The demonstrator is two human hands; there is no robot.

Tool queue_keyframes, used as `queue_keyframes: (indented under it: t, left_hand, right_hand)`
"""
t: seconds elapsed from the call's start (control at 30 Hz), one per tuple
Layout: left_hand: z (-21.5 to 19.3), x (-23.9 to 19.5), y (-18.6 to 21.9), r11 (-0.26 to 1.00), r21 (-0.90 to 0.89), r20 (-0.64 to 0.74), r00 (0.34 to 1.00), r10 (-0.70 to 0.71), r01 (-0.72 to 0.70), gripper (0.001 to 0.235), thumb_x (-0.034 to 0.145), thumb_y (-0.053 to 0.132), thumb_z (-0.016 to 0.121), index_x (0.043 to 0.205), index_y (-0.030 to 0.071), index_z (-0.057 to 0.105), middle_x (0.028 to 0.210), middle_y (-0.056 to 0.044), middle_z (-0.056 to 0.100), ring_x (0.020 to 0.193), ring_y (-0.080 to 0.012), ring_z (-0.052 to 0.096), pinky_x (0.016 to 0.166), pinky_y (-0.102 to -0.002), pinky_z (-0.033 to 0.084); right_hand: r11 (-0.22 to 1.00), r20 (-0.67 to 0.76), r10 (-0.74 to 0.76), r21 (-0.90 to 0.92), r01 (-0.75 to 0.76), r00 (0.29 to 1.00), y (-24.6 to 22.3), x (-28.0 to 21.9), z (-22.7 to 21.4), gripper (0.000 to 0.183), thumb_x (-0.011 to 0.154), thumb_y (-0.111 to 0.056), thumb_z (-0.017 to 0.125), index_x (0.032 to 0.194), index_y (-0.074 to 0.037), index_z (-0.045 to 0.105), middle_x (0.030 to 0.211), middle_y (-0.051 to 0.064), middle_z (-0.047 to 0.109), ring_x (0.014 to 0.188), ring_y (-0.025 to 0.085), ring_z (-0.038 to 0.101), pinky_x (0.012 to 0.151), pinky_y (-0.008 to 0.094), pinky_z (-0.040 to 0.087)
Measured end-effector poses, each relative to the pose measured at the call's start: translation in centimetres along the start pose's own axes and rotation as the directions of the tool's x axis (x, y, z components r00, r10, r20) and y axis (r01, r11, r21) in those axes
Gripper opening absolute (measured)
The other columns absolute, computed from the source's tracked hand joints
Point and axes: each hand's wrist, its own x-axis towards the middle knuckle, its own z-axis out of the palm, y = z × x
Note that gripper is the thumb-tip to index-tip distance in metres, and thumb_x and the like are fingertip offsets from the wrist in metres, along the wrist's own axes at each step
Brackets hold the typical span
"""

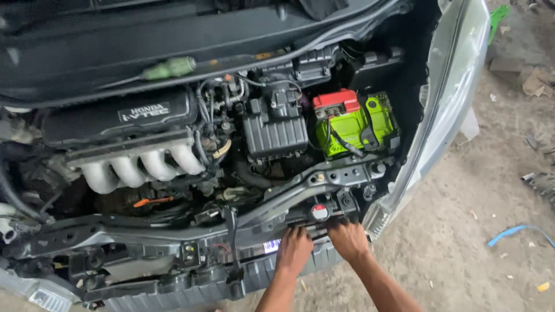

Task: The person uses a wrench to tighten bolts on the front frame of a car with the hood open. They work on both sides of the engine bay, securing the metal crossbar and other components near the headlights and battery.

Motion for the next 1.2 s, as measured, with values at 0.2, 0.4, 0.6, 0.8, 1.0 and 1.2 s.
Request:
queue_keyframes:
  t: [0.2, 0.4, 0.6, 0.8, 1.0, 1.2]
  left_hand:
    - [-4.8, -7.9, -6.5, 0.965, -0.249, -0.04, 0.996, 0.08, -0.087, 0.027, 0.094, 0.014, 0.06, 0.119, 0.008, 0.067, 0.122, -0.012, 0.062, 0.107, -0.0305, 0.059, 0.084, -0.044, 0.053]
    - [-2.9, -13.5, -12.9, 0.992, -0.093, -0.036, 0.996, 0.078, -0.081, 0.023, 0.09, 0.012, 0.062, 0.11, 0.01, 0.072, 0.105, -0.007, 0.063, 0.082, -0.0329, 0.063, 0.065, -0.047, 0.054]
    - [-4.1, -11.3, -13.2, 0.714, -0.517, 0.402, 0.87, -0.284, 0.472, 0.02, 0.096, 0.022, 0.054, 0.089, 0.009, 0.067, 0.09, -0.021, 0.071, 0.085, -0.0458, 0.064, 0.076, -0.057, 0.05]
    - [-5.3, -14.2, -15.5, 0.972, -0.234, 0.301, 0.953, 0.036, 0.038, 0.029, 0.099, 0.004, 0.061, 0.122, -0.012, 0.067, 0.14, -0.029, 0.058, 0.123, -0.037, 0.061, 0.096, -0.045, 0.059]
    - [-7.5, -16.6, -15.5, 0.844, -0.476, -0.005, 0.959, -0.284, 0.247, 0.016, 0.092, 0.014, 0.064, 0.107, 0.013, 0.066, 0.093, -0.012, 0.069, 0.083, -0.0348, 0.067, 0.077, -0.046, 0.055]
    - [-17.8, -19.7, -18.5, 0.888, -0.459, -0.004, 1.0, -0.023, 0.018, 0.024, 0.087, 0.002, 0.068, 0.109, -0.001, 0.076, 0.112, -0.016, 0.076, 0.113, -0.0338, 0.067, 0.097, -0.048, 0.053]
  right_hand:
    - [1.0, -0.026, -0.005, -0.007, 0.005, 1.0, -7.7, -2.0, -1.0, 0.045, 0.086, -0.014, 0.057, 0.13, -0.007, 0.061, 0.109, 0.01, 0.07, 0.083, 0.028, 0.073, 0.043, 0.042, 0.058]
    - [0.994, -0.102, 0.071, 0.095, -0.061, 0.992, -12.6, 0.8, -0.9, 0.026, 0.085, -0.02, 0.06, 0.11, -0.019, 0.067, 0.106, 0.005, 0.063, 0.083, 0.028, 0.066, 0.042, 0.045, 0.056]
    - [0.994, 0.183, 0.03, 0.101, -0.049, 0.983, -12.7, 2.0, -2.1, 0.032, 0.088, -0.005, 0.054, 0.118, -0.011, 0.06, 0.111, 0.012, 0.057, 0.085, 0.034, 0.066, 0.05, 0.053, 0.06]
    - [0.961, 0.225, -0.058, 0.276, -0.006, 0.973, -19.7, 1.7, -5.3, 0.043, 0.089, -0.016, 0.053, 0.129, -0.024, 0.067, 0.13, 0.013, 0.062, 0.089, 0.036, 0.073, 0.059, 0.054, 0.062]
    - [0.922, 0.094, 0.073, 0.374, -0.103, 0.993, -24.8, 3.8, -3.1, 0.02, 0.087, -0.016, 0.055, 0.102, -0.019, 0.069, 0.103, 0.005, 0.071, 0.069, 0.038, 0.072, 0.056, 0.053, 0.057]
    - [0.797, 0.108, 0.249, 0.542, -0.267, 0.962, -27.2, 3.4, -6.2, 0.017, 0.093, -0.021, 0.057, 0.106, -0.017, 0.068, 0.093, 0.014, 0.073, 0.069, 0.045, 0.07, 0.055, 0.058, 0.054]
